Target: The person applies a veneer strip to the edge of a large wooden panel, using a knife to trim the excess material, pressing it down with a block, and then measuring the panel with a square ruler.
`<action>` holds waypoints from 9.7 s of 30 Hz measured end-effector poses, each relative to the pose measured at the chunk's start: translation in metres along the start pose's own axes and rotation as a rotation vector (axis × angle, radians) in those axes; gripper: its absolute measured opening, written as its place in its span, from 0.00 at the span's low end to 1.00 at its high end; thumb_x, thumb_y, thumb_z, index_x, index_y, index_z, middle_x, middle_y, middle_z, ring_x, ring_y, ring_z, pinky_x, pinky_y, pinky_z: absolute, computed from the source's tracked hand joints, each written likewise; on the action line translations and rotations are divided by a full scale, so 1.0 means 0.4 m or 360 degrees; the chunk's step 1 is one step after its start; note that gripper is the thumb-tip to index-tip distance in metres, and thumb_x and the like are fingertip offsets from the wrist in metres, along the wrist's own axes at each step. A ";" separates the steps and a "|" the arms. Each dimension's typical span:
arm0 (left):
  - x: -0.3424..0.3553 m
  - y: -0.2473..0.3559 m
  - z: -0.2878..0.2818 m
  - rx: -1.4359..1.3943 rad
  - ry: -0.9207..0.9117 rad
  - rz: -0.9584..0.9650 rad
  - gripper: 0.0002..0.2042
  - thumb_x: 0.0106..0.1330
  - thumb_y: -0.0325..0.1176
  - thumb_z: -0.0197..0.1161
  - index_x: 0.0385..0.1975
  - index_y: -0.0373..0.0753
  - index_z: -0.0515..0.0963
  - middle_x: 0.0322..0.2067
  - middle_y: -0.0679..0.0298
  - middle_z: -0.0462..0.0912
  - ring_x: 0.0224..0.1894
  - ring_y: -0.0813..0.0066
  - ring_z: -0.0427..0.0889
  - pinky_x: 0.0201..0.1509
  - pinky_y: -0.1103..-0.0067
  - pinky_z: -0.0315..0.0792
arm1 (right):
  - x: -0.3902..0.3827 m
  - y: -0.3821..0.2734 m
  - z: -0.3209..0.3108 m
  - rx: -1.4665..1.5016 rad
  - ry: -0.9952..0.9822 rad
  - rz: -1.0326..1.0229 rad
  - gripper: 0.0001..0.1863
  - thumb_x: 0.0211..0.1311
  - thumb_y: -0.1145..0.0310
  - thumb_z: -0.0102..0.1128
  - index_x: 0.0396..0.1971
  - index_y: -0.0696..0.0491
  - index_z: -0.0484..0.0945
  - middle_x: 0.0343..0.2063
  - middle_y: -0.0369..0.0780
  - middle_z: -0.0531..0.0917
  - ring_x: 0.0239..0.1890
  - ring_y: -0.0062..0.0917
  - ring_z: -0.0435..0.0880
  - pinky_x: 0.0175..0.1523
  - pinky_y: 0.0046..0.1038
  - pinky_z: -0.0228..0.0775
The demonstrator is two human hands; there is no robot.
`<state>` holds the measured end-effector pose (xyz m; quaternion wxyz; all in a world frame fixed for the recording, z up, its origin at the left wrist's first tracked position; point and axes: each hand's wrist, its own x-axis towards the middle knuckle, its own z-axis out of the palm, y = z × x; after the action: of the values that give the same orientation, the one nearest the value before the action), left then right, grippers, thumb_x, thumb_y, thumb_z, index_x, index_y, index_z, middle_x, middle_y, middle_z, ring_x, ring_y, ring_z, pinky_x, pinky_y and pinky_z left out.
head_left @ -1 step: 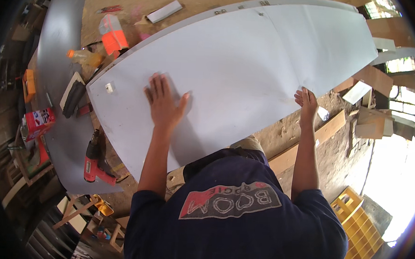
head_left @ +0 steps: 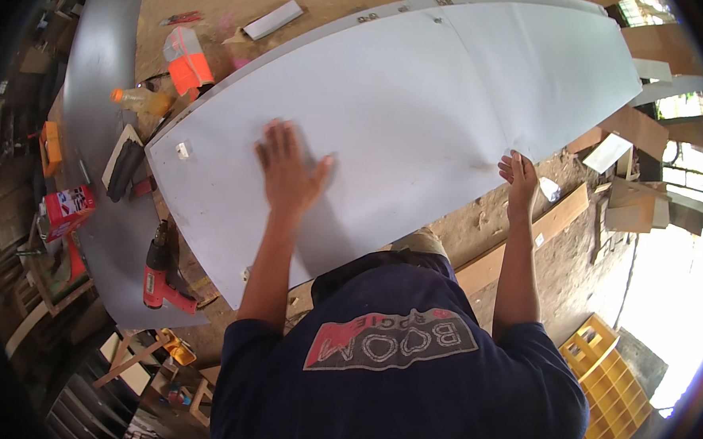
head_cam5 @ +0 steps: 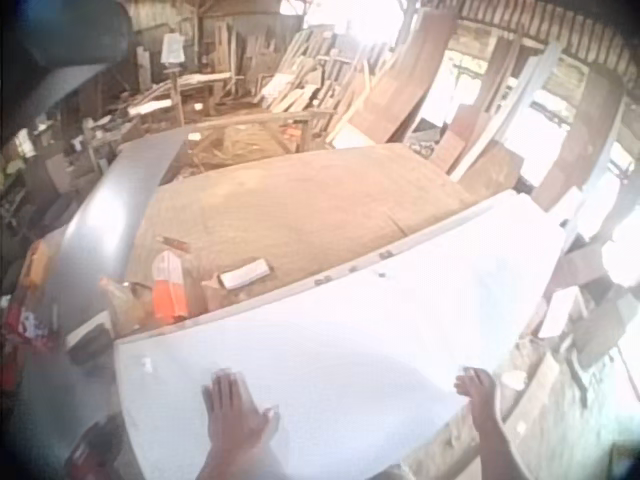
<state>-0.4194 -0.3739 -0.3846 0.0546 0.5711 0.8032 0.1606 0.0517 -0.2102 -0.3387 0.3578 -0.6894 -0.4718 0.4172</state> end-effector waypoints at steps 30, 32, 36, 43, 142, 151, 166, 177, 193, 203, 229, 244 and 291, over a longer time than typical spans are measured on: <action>-0.121 0.785 0.145 -0.0122 0.0076 0.0803 0.19 0.59 0.44 0.82 0.45 0.39 0.89 0.50 0.65 0.92 0.55 0.63 0.90 0.63 0.64 0.84 | 0.234 0.244 -0.295 0.0804 -0.0691 0.0415 0.25 0.83 0.44 0.61 0.52 0.55 0.80 0.40 0.40 0.89 0.39 0.25 0.91 0.41 0.28 0.79; -0.117 0.797 0.135 -0.0109 0.0080 0.0861 0.18 0.58 0.43 0.83 0.43 0.40 0.89 0.47 0.66 0.92 0.53 0.64 0.91 0.62 0.64 0.85 | 0.191 0.249 -0.298 0.0747 -0.0740 0.0405 0.25 0.83 0.44 0.61 0.51 0.56 0.82 0.40 0.41 0.90 0.38 0.24 0.90 0.41 0.27 0.78; -0.123 0.810 0.134 -0.0074 0.0125 0.0941 0.13 0.59 0.38 0.81 0.39 0.41 0.86 0.42 0.68 0.90 0.49 0.66 0.90 0.64 0.61 0.84 | 0.100 0.256 -0.293 0.0545 -0.1021 0.0326 0.25 0.81 0.48 0.64 0.53 0.59 0.83 0.39 0.41 0.91 0.38 0.23 0.89 0.43 0.28 0.79; -0.156 0.809 0.154 -0.0250 0.0267 0.0659 0.08 0.62 0.31 0.79 0.36 0.41 0.85 0.36 0.63 0.92 0.36 0.62 0.92 0.45 0.68 0.87 | -0.013 0.237 -0.156 0.0234 -0.1367 0.0089 0.23 0.76 0.54 0.73 0.48 0.63 0.87 0.37 0.43 0.92 0.38 0.24 0.90 0.44 0.31 0.83; -0.326 0.488 -0.320 -0.3906 -0.0275 0.0236 0.32 0.78 0.31 0.69 0.78 0.40 0.63 0.76 0.52 0.71 0.80 0.52 0.68 0.82 0.59 0.75 | -0.603 -0.311 0.028 0.1128 -0.1818 -0.0662 0.38 0.85 0.63 0.59 0.84 0.60 0.56 0.77 0.45 0.72 0.79 0.31 0.68 0.81 0.39 0.60; -0.384 0.745 -0.242 -0.2980 -0.0929 0.0429 0.28 0.74 0.35 0.70 0.70 0.27 0.74 0.63 0.47 0.85 0.68 0.54 0.82 0.72 0.57 0.77 | -0.505 -0.115 -0.366 0.1805 -0.1273 -0.0239 0.23 0.78 0.62 0.54 0.62 0.62 0.79 0.61 0.53 0.84 0.70 0.48 0.81 0.79 0.51 0.65; -0.345 0.635 -0.034 -0.0922 -0.0248 0.0052 0.24 0.72 0.38 0.76 0.63 0.33 0.81 0.59 0.50 0.89 0.64 0.53 0.86 0.72 0.63 0.76 | -0.497 0.174 -0.616 0.1845 -0.1093 -0.0139 0.19 0.68 0.62 0.58 0.35 0.66 0.87 0.34 0.54 0.91 0.40 0.46 0.93 0.52 0.44 0.85; -0.380 0.462 0.092 -0.0133 0.0282 0.0401 0.29 0.59 0.48 0.85 0.55 0.39 0.85 0.63 0.57 0.84 0.67 0.49 0.80 0.73 0.55 0.72 | -0.497 0.457 -0.565 0.0820 -0.1020 0.0480 0.17 0.78 0.60 0.65 0.32 0.59 0.87 0.25 0.43 0.89 0.28 0.32 0.91 0.36 0.34 0.85; -0.375 0.465 0.107 -0.0195 0.0303 0.0370 0.33 0.58 0.46 0.84 0.61 0.41 0.80 0.68 0.51 0.78 0.72 0.44 0.73 0.76 0.51 0.68 | -0.418 0.451 -0.524 0.1085 -0.0822 0.0528 0.19 0.78 0.60 0.63 0.31 0.60 0.85 0.24 0.44 0.87 0.25 0.35 0.90 0.35 0.38 0.85; -0.376 0.459 0.125 -0.0186 0.0286 0.0283 0.36 0.58 0.48 0.83 0.65 0.44 0.76 0.71 0.50 0.73 0.74 0.43 0.69 0.78 0.49 0.67 | -0.416 0.446 -0.529 0.1079 -0.0753 0.0486 0.19 0.77 0.60 0.64 0.30 0.61 0.84 0.23 0.44 0.87 0.24 0.36 0.90 0.34 0.39 0.86; -0.376 0.477 0.109 0.0181 0.0080 0.0370 0.45 0.57 0.28 0.82 0.75 0.40 0.64 0.77 0.50 0.64 0.81 0.46 0.62 0.87 0.51 0.56 | -0.246 0.265 -0.008 0.1665 -0.0279 0.0523 0.15 0.74 0.61 0.71 0.34 0.59 0.84 0.24 0.39 0.84 0.21 0.30 0.86 0.28 0.35 0.82; -0.356 0.508 0.100 0.0109 0.0117 0.0499 0.43 0.59 0.25 0.80 0.75 0.40 0.64 0.77 0.51 0.65 0.80 0.41 0.61 0.84 0.51 0.62 | -0.126 0.341 -0.023 0.1702 0.0174 0.0525 0.16 0.71 0.60 0.72 0.35 0.59 0.84 0.27 0.42 0.86 0.25 0.26 0.84 0.33 0.31 0.78; -0.373 0.486 0.097 0.0057 0.0020 0.0354 0.46 0.56 0.24 0.80 0.77 0.42 0.63 0.79 0.51 0.62 0.81 0.42 0.60 0.87 0.52 0.57 | 0.085 0.197 -0.213 0.2092 0.0445 0.0606 0.33 0.83 0.34 0.51 0.42 0.54 0.78 0.26 0.40 0.83 0.21 0.30 0.80 0.28 0.38 0.79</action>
<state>-0.1829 -0.4482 -0.3731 0.0210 0.6566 0.7378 0.1549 0.1644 -0.2098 -0.3829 0.6789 -0.4478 0.0579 0.5789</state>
